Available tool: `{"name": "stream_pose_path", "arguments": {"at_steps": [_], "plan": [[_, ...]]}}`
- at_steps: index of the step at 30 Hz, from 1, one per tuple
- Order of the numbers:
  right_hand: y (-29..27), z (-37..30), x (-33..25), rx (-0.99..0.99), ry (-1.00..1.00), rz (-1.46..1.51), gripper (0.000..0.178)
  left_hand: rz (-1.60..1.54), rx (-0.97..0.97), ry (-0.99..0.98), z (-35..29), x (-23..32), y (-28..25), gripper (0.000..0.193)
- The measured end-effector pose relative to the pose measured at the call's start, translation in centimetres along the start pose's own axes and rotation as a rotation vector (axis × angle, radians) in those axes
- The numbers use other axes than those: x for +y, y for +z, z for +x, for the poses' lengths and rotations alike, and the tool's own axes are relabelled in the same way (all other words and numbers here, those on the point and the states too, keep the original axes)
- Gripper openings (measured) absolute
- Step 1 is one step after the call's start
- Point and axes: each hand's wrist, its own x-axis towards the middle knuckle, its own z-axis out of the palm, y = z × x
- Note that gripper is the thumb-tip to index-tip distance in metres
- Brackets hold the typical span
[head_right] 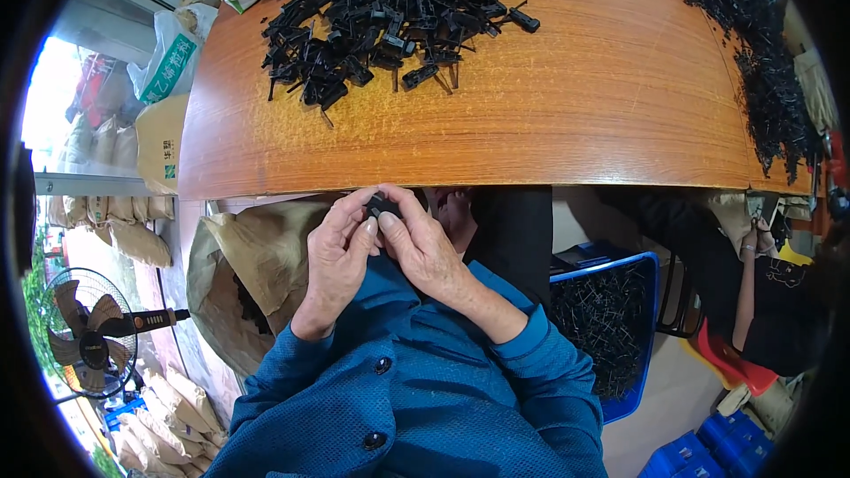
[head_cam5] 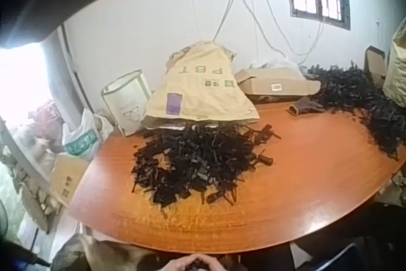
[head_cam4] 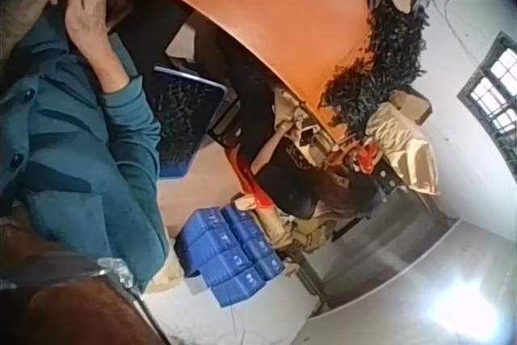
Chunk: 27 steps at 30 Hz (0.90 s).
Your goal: Picking up black plastic components from a pile on a table, inspecting them, and placing them into a large bag.
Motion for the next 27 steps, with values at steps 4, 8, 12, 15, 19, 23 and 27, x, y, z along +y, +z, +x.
{"name": "stream_pose_path", "arguments": {"at_steps": [4,8,12,15,19,23,27], "plan": [[0.7,0.1,-0.2,-0.002,0.076,0.103,0.036,0.096,0.060,0.065,-0.1,-0.2,-0.2,0.033],[1.1,0.4,-0.1,-0.016,0.068,0.127,0.035,0.237,0.098,0.172,0.1,0.2,-0.2,0.032],[1.9,0.8,1.8,0.016,0.011,0.286,0.035,0.435,0.157,0.389,0.5,0.4,-0.2,0.033],[1.4,1.2,0.7,-0.031,0.170,0.394,0.034,0.483,0.149,0.392,0.7,0.2,-0.4,0.033],[-0.5,2.0,-0.1,-0.136,0.235,0.231,0.032,0.501,0.077,0.260,0.9,-0.1,-0.4,0.033],[-1.8,1.7,-0.2,-0.071,0.044,-0.130,0.033,-0.103,0.060,-0.064,1.4,0.5,-1.0,0.034],[-1.5,1.5,-0.5,-0.040,0.016,0.117,0.018,-0.453,-0.027,-0.214,1.8,1.5,-2.4,0.030]]}}
